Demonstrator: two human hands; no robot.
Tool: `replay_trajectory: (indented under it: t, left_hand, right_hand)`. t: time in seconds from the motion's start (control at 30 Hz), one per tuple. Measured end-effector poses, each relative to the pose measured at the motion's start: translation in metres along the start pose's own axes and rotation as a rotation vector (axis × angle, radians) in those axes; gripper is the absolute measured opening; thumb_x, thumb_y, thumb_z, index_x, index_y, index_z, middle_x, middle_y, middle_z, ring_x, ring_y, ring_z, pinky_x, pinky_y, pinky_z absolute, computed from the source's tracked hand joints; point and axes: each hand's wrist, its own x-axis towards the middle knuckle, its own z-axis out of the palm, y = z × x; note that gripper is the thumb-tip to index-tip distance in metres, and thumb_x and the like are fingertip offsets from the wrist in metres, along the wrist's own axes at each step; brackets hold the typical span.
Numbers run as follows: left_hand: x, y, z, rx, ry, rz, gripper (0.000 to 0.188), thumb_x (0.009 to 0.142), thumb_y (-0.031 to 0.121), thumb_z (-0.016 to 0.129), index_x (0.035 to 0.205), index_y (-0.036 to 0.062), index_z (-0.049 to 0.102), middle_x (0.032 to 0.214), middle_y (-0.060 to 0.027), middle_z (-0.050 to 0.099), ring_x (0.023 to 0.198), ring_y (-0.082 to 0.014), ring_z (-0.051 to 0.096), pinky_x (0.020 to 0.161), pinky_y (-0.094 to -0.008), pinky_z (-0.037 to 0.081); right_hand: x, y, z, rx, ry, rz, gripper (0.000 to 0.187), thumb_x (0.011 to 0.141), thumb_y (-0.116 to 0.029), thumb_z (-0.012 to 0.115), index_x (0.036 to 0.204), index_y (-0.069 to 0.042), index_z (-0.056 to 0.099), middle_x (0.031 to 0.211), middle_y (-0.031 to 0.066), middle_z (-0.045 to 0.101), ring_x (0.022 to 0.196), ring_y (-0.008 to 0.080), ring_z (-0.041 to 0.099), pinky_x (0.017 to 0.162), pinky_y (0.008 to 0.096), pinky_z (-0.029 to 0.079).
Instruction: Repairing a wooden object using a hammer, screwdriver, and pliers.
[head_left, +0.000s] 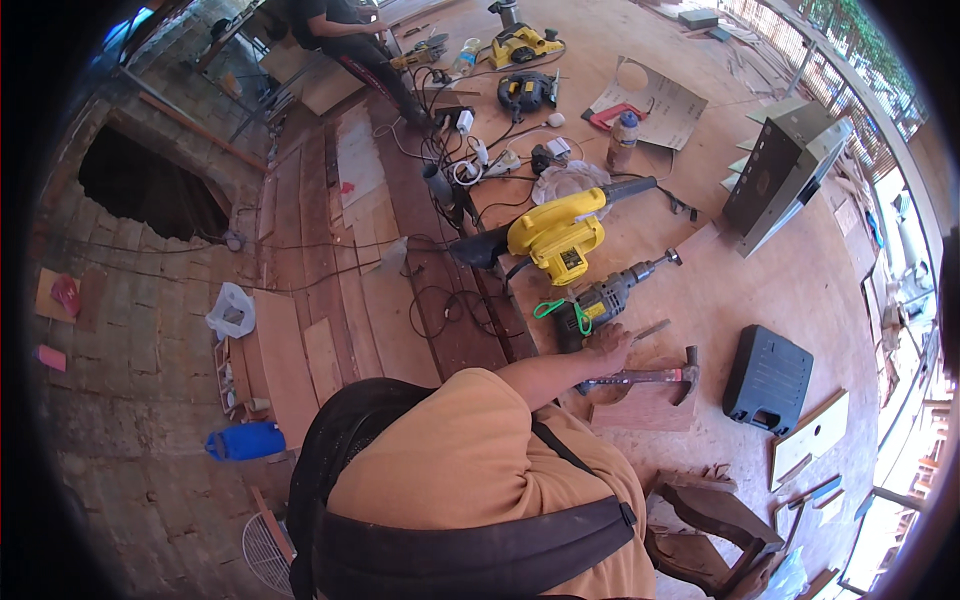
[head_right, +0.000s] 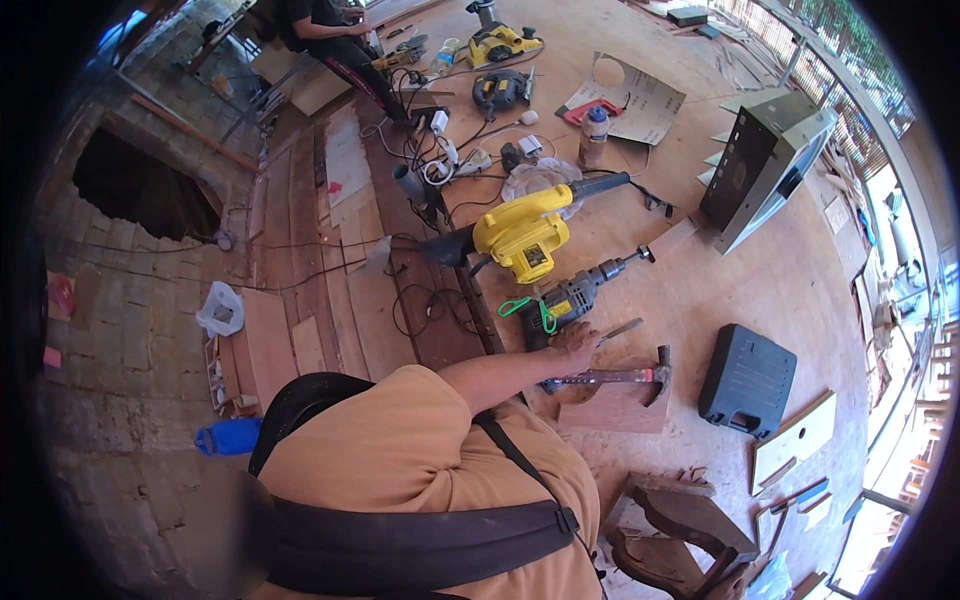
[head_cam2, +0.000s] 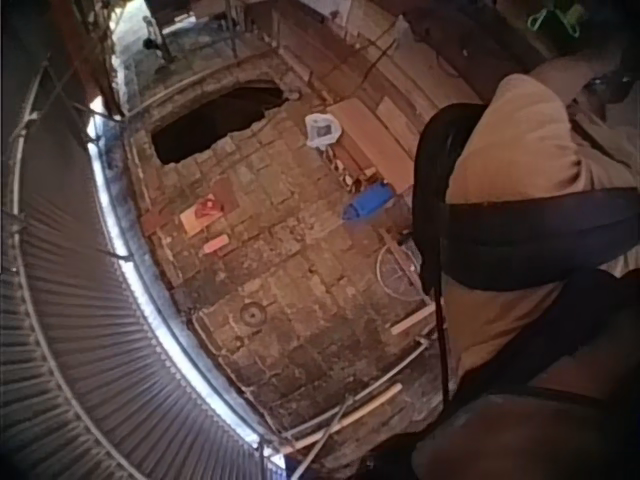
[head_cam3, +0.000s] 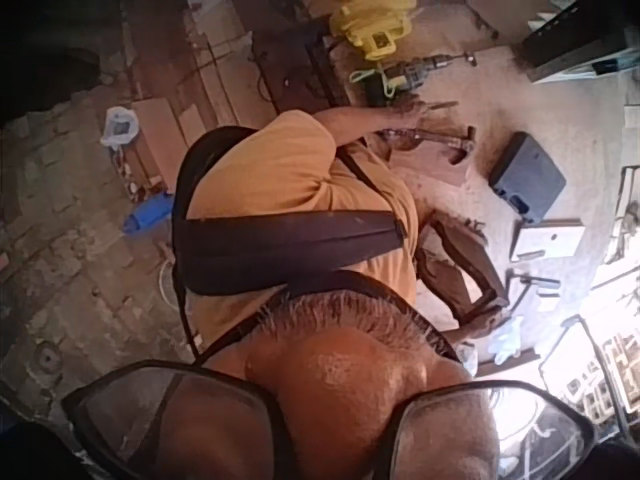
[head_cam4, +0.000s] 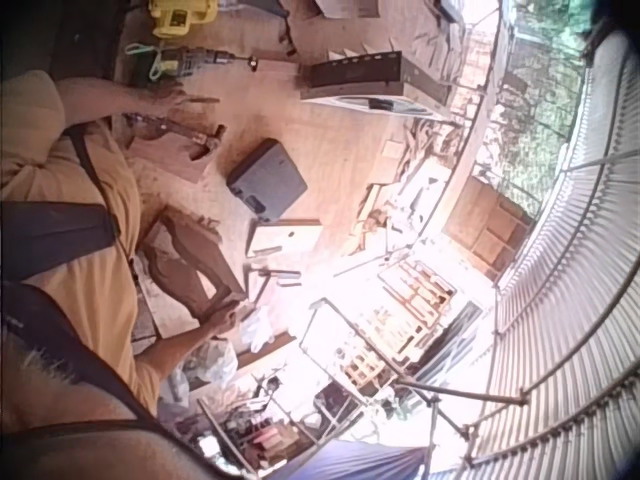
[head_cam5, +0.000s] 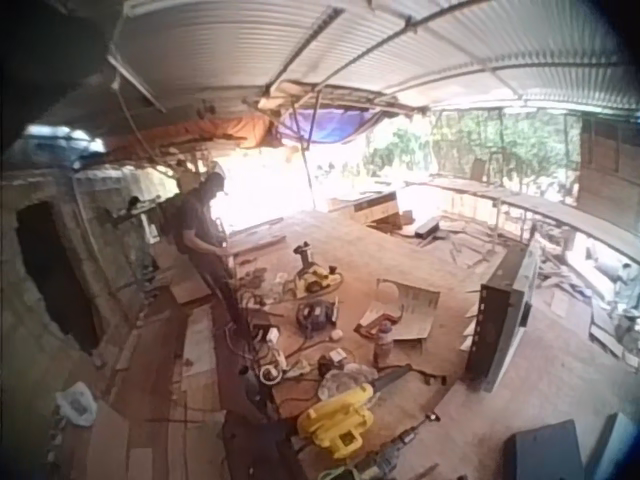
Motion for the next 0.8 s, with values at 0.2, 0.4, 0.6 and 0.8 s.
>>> replay_trajectory:
  t: [0.2,0.4,0.6,0.8]
  left_hand:
    - [-0.002,0.0,-0.007,0.055,-0.065,-0.024,0.041,0.09,0.027,0.062,0.124,0.0038,0.058,0.122,-0.0207,0.056,0.118,-0.0354,0.054,0.099,-0.0462,0.046]
    - [0.001,-0.008,0.008,0.055,-0.017,-0.008,0.037,0.087,0.017,0.059,0.121,0.0036,0.06,0.122,-0.0205,0.056,0.118,-0.0357,0.054,0.1,-0.046,0.045]
    - [0.0,-0.004,0.002,-0.008,-0.004,-0.012,0.041,0.075,0.01,0.066,0.115,0.0025,0.059,0.121,-0.0197,0.054,0.118,-0.0366,0.052,0.098,-0.0468,0.047]
    - [-0.002,-0.005,0.0,-0.023,0.018,-0.007,0.042,0.076,0.01,0.065,0.117,0.0026,0.059,0.12,-0.0193,0.055,0.118,-0.0361,0.053,0.098,-0.0465,0.047]
  right_hand:
    - [0.008,0.004,0.004,-0.104,-0.012,-0.138,0.056,0.101,-0.05,0.049,0.127,-0.003,0.064,0.121,0.0182,0.067,0.113,0.0346,0.061,0.097,0.0402,0.049]
    - [0.003,-0.002,0.003,-0.266,-0.005,-0.189,0.051,0.101,-0.049,0.048,0.129,-0.009,0.062,0.119,0.017,0.067,0.108,0.0352,0.063,0.095,0.0429,0.051]
    - [0.017,0.028,0.013,-0.323,-0.034,-0.257,0.056,0.1,-0.051,0.049,0.136,-0.01,0.056,0.118,0.0173,0.068,0.108,0.0352,0.064,0.093,0.0441,0.052]
    - [-0.002,-0.014,-0.004,-0.113,-0.082,-0.059,0.057,0.101,-0.051,0.049,0.137,-0.008,0.056,0.12,0.0178,0.067,0.111,0.0342,0.063,0.095,0.0449,0.051]
